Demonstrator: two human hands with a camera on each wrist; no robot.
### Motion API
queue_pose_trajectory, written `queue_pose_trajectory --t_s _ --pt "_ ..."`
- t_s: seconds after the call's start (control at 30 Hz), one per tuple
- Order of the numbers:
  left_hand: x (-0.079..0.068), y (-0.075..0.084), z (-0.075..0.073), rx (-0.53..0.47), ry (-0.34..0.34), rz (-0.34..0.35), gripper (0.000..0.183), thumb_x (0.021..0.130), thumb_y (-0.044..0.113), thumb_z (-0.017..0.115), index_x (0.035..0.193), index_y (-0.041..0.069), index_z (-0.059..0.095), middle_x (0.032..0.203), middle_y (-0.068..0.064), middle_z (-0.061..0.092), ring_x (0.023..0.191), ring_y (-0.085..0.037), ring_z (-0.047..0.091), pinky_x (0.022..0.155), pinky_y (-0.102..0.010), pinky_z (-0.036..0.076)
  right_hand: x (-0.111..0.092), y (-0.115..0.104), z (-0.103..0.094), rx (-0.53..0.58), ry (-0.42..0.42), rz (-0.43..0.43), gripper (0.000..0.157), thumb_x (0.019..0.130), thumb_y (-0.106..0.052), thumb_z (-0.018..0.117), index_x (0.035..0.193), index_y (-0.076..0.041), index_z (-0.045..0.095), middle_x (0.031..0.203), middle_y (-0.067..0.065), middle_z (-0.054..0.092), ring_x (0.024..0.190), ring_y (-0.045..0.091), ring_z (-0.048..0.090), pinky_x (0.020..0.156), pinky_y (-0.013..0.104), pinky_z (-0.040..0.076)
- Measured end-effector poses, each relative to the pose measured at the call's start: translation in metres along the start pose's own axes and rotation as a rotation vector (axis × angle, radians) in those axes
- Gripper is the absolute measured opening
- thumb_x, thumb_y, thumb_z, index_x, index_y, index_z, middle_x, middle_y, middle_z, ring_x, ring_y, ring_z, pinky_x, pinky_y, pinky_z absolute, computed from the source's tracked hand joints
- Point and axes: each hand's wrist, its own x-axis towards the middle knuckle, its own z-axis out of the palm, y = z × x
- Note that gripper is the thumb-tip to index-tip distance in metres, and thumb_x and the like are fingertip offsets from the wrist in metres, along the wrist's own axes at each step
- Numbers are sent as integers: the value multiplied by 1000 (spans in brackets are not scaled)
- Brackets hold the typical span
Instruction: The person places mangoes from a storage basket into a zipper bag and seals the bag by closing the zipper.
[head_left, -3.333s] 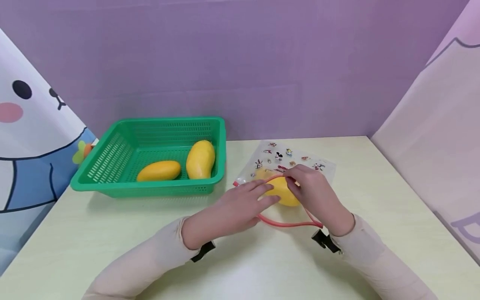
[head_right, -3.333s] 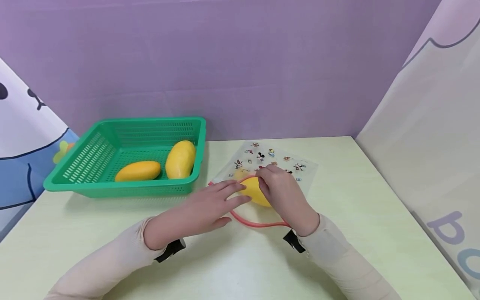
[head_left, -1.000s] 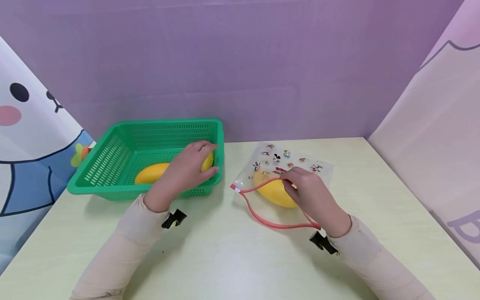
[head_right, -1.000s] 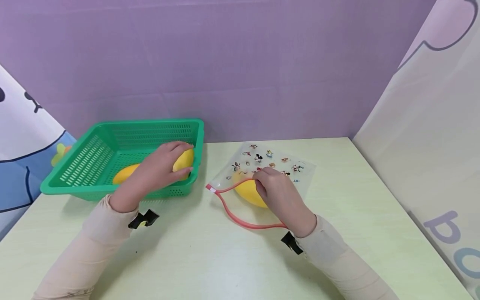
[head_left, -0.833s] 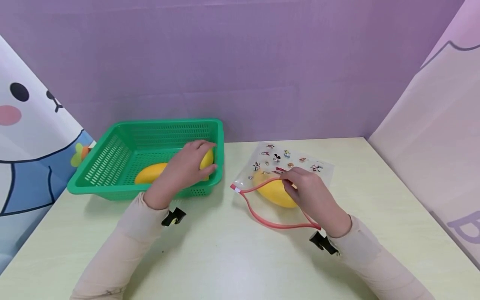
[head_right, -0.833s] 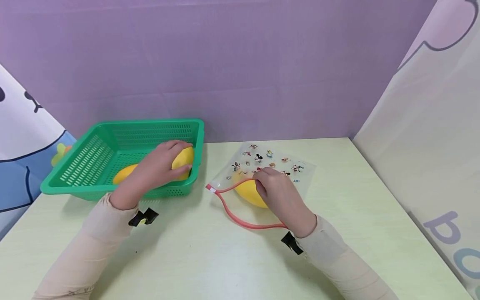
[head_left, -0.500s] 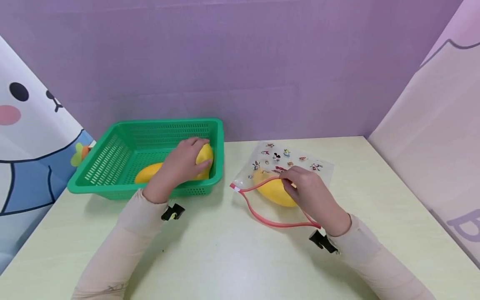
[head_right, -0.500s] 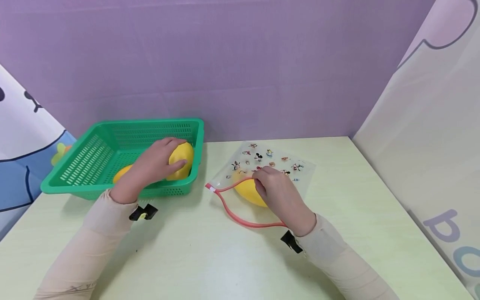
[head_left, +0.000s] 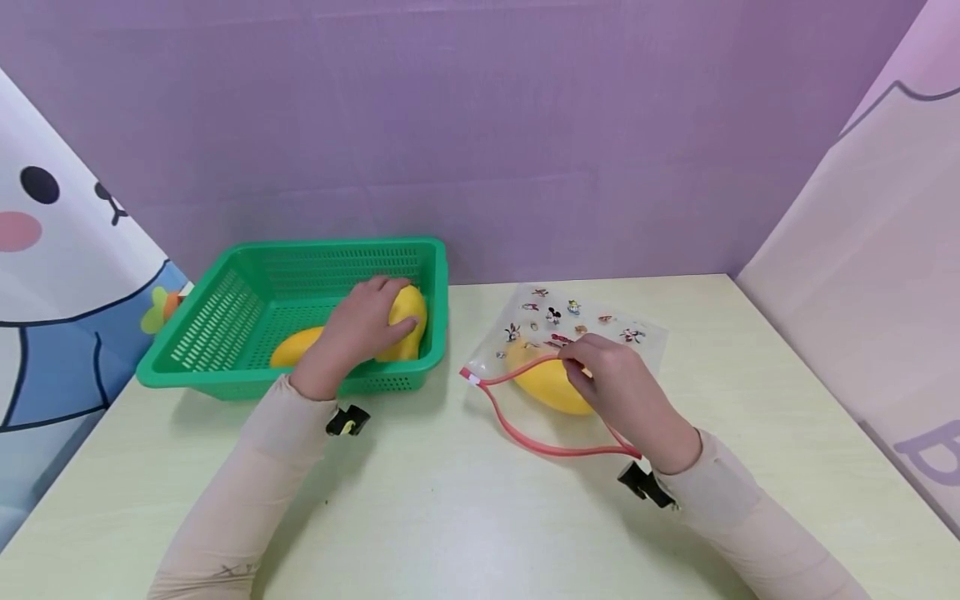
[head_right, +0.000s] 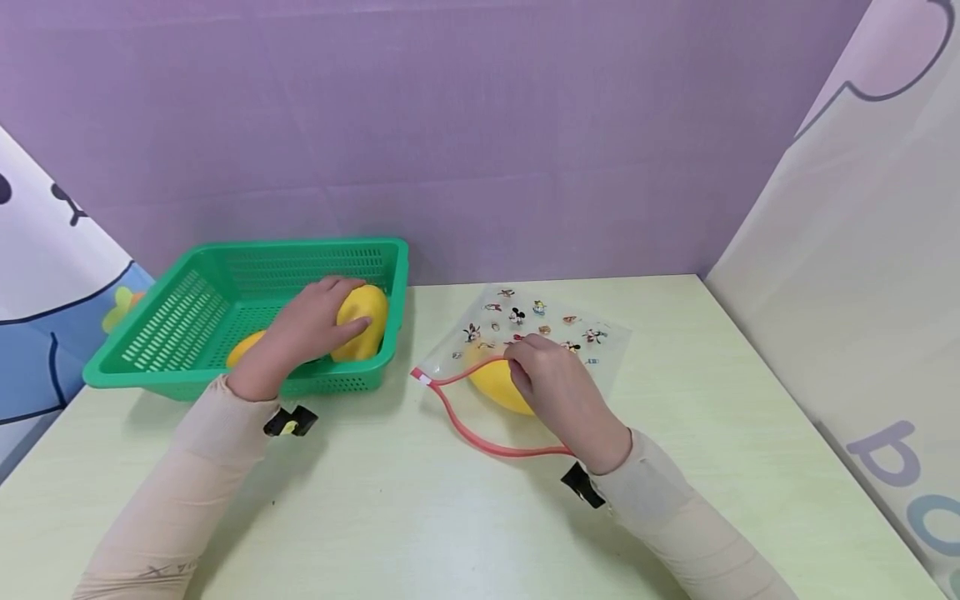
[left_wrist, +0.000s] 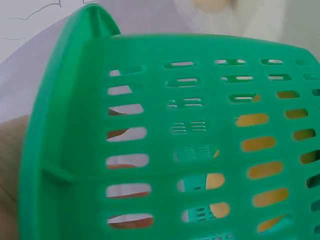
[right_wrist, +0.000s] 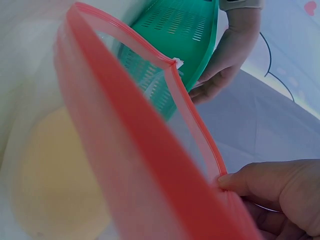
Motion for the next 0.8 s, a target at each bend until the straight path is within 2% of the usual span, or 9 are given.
queue_pose_trajectory --t_s 0.27,0.63,0.8 --pt "3 -3 3 -35 -43 -33 62 93 31 57 142 1 35 142 -26 37 126 -45 36 97 -58 38 -1 0 0 -5 16 -14 16 76 5 73 89 -2 71 85 7 69 72 17 62 63 28 55" --pt "9 -7 -11 6 -94 -23 63 93 33 57 141 -2 35 141 -27 37 125 -46 38 100 -57 36 0 1 -2 -14 14 -11 16 75 5 73 90 -2 71 85 6 69 71 16 62 62 27 55" --pt "9 -8 -18 15 -138 -20 64 93 33 56 141 -2 35 142 -28 36 125 -47 38 101 -57 35 0 1 -2 -7 9 -9 16 76 5 73 90 -2 71 86 7 69 72 17 62 63 28 55"
